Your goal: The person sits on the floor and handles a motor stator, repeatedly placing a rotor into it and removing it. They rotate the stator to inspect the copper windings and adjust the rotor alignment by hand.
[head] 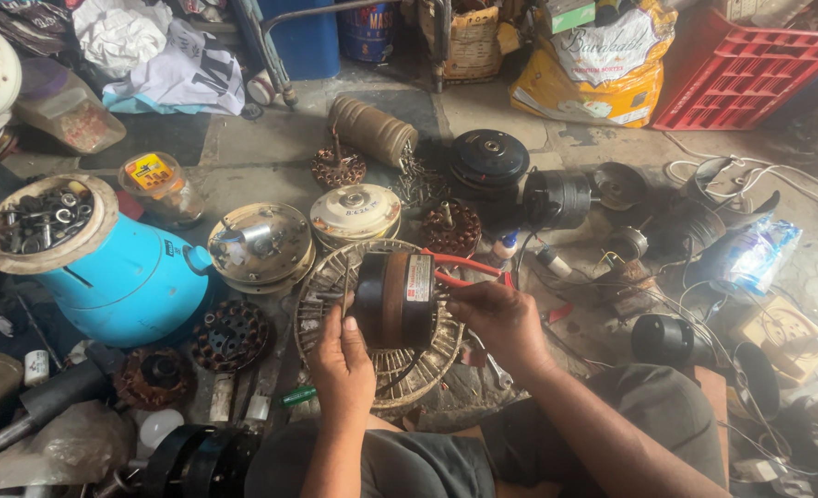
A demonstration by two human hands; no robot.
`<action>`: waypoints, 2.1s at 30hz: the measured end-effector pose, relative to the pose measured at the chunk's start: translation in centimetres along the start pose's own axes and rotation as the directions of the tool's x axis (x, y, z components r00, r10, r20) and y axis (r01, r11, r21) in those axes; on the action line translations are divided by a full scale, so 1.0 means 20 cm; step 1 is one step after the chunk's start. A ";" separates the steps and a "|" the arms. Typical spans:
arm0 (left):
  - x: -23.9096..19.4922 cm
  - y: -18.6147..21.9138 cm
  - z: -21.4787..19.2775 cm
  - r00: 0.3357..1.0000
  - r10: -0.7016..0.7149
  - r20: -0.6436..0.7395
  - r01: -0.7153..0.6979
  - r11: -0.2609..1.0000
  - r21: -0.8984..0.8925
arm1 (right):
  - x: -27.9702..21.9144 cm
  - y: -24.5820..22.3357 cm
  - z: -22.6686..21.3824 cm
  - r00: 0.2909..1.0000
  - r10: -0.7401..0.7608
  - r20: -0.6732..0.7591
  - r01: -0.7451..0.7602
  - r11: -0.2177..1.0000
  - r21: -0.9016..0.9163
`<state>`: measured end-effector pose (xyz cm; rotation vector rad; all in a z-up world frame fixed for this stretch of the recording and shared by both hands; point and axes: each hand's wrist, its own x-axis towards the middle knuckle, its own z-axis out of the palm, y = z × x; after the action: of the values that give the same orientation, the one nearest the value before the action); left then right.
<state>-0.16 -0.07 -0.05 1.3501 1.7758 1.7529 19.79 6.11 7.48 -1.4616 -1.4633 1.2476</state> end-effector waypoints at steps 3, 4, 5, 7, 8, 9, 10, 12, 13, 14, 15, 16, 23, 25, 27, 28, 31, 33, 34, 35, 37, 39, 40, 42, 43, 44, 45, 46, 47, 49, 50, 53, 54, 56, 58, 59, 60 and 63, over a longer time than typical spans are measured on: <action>0.00 0.00 0.00 1.000 -0.004 0.013 0.003 0.999 0.032 | -0.01 -0.02 -0.01 1.000 0.016 0.004 -0.016 0.997 -0.070; 0.00 -0.01 0.00 1.000 -0.012 0.016 0.012 0.999 0.032 | -0.01 -0.02 -0.01 1.000 0.019 0.005 -0.019 0.995 -0.096; 0.00 -0.01 0.00 1.000 -0.021 0.019 0.020 0.999 0.033 | -0.01 -0.03 -0.01 1.000 0.012 0.009 -0.011 0.997 -0.079; 0.00 -0.02 0.00 1.000 -0.013 0.014 0.013 0.999 0.038 | -0.01 -0.03 0.00 1.000 -0.003 0.013 0.004 0.999 -0.044; 0.00 -0.02 0.00 1.000 0.000 0.007 0.000 0.999 0.043 | -0.01 -0.03 0.01 1.000 0.001 0.007 0.000 0.995 -0.095; 0.00 -0.03 0.00 1.000 0.013 0.001 -0.013 0.999 0.048 | -0.01 -0.02 0.01 1.000 0.004 0.001 -0.004 0.989 -0.146; 0.00 -0.03 0.01 1.000 0.008 -0.002 -0.008 0.999 0.053 | 0.01 -0.02 0.02 1.000 0.006 -0.006 -0.007 0.981 -0.196; 0.00 -0.04 0.01 1.000 -0.001 -0.009 0.002 0.998 0.066 | 0.04 0.00 0.04 1.000 0.012 0.011 -0.010 0.979 -0.206; -0.01 -0.05 0.01 1.000 0.011 -0.009 -0.010 0.997 0.074 | 0.05 0.00 0.04 1.000 0.015 0.020 -0.011 0.978 -0.211; -0.01 -0.05 0.01 1.000 0.024 -0.011 -0.023 0.996 0.081 | 0.06 0.01 0.04 0.999 0.025 0.027 -0.017 0.964 -0.264; -0.01 -0.05 0.01 0.999 0.037 -0.012 -0.036 0.995 0.088 | 0.07 0.02 0.04 0.999 0.035 0.033 -0.023 0.948 -0.317; -0.01 -0.05 0.01 1.000 0.028 -0.007 -0.027 0.997 0.066 | 0.07 0.02 0.04 0.998 0.041 0.037 -0.025 0.929 -0.369; -0.01 -0.04 0.01 1.000 0.016 0.012 -0.016 1.000 0.025 | 0.07 0.02 0.08 0.942 -0.336 0.021 0.336 0.932 -0.137; -0.01 -0.05 0.01 0.999 0.032 0.012 -0.033 0.999 0.034 | 0.08 0.02 0.10 0.999 -0.001 -0.036 -0.008 0.969 -0.248; 0.00 -0.05 0.01 0.998 0.065 0.001 -0.065 0.997 0.047 | 0.08 0.02 0.11 0.993 -0.113 -0.029 0.107 0.983 -0.150; 0.00 -0.06 0.01 0.999 0.045 0.004 -0.045 0.997 0.056 | 0.08 0.03 0.10 0.986 -0.166 -0.030 0.162 0.982 -0.101; 0.00 -0.07 0.01 1.000 0.030 0.005 -0.031 0.996 0.087 | 0.06 0.09 0.09 0.896 -0.444 0.019 0.443 0.890 -0.102; 0.00 -0.07 0.01 0.997 0.075 0.007 -0.076 0.991 0.114 | 0.07 0.13 0.10 0.873 -0.487 -0.010 0.477 0.859 -0.183; -0.01 -0.06 0.02 0.998 0.062 0.010 -0.063 0.991 0.117 | 0.07 0.14 0.11 0.861 -0.508 -0.024 0.490 0.842 -0.225; -0.02 -0.06 0.02 0.999 0.050 0.012 -0.051 0.992 0.120 | 0.08 0.15 0.12 0.865 -0.500 -0.042 0.481 0.851 -0.209; -0.01 -0.04 0.02 0.999 0.035 0.017 -0.036 0.992 0.118 | 0.10 0.14 0.15 0.869 -0.488 -0.077 0.470 0.865 -0.172; 0.00 -0.03 0.01 1.000 0.023 0.021 -0.026 0.994 0.107 | 0.11 0.11 0.16 0.996 -0.088 -0.021 0.090 0.983 0.161; -0.01 -0.03 0.01 1.000 0.020 0.022 -0.023 0.994 0.106 | 0.10 0.10 0.15 0.992 0.114 0.060 -0.127 0.944 0.305; 0.00 -0.03 0.01 1.000 0.017 0.024 -0.019 0.995 0.102 | 0.05 0.09 0.11 1.000 0.027 0.006 -0.027 0.997 0.078; 0.00 -0.03 0.01 0.999 0.037 0.018 -0.038 0.995 0.095 | 0.04 0.09 0.09 1.000 -0.023 -0.013 0.023 0.999 -0.040; 0.00 -0.04 0.01 0.998 0.055 0.010 -0.056 0.994 0.089 | 0.03 0.09 0.07 0.988 -0.156 0.002 0.156 0.982 -0.109; 0.00 -0.04 0.01 0.997 0.074 0.003 -0.074 0.994 0.084 | 0.02 0.09 0.06 0.958 -0.286 0.026 0.286 0.942 -0.176; 0.00 -0.05 0.02 0.997 0.074 0.005 -0.075 0.993 0.094 | 0.02 0.11 0.05 0.913 -0.404 0.058 0.406 0.882 -0.238; -0.01 -0.05 0.02 0.997 0.075 0.007 -0.076 0.992 0.103 | 0.02 0.12 0.05 0.846 -0.533 0.033 0.511 0.791 -0.337; -0.01 -0.05 0.02 0.998 0.066 0.014 -0.067 0.988 0.136 | 0.06 0.13 0.08 0.650 -0.759 0.026 0.656 0.545 -0.522; -0.01 -0.05 0.02 0.999 0.050 0.017 -0.052 0.986 0.158 | 0.09 0.14 0.09 0.873 -0.488 -0.023 0.437 0.801 -0.410; 0.01 -0.03 0.01 0.996 0.086 0.007 -0.086 0.981 0.174 | 0.16 0.13 0.12 0.986 0.158 0.058 -0.149 0.981 -0.126; -0.01 -0.02 0.01 0.995 0.103 0.008 -0.102 0.980 0.168 | 0.16 0.14 0.11 0.989 0.129 0.077 -0.121 0.988 -0.096; -0.01 -0.02 0.01 0.992 0.126 -0.002 -0.125 0.982 0.144 | 0.13 0.16 0.06 0.992 -0.114 0.055 0.123 0.971 -0.205; -0.01 -0.02 0.01 0.990 0.143 -0.008 -0.140 0.982 0.128 | 0.09 0.17 0.02 0.848 -0.524 0.077 0.493 0.729 -0.475; 0.00 -0.02 0.01 0.989 0.148 -0.010 -0.145 0.981 0.126 | 0.08 0.17 0.01 0.796 -0.597 0.101 0.572 0.687 -0.448; -0.01 -0.02 0.01 0.988 0.152 -0.013 -0.150 0.981 0.124 | 0.06 0.16 0.02 0.736 -0.665 0.125 0.647 0.638 -0.418; -0.01 -0.02 0.01 0.989 0.147 0.011 -0.148 0.984 0.099 | 0.07 0.11 0.05 0.982 -0.183 0.045 0.189 0.962 -0.199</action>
<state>-0.09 0.02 -0.53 1.5606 1.8253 1.7548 19.35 7.03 4.82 -1.4026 -1.7445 1.0312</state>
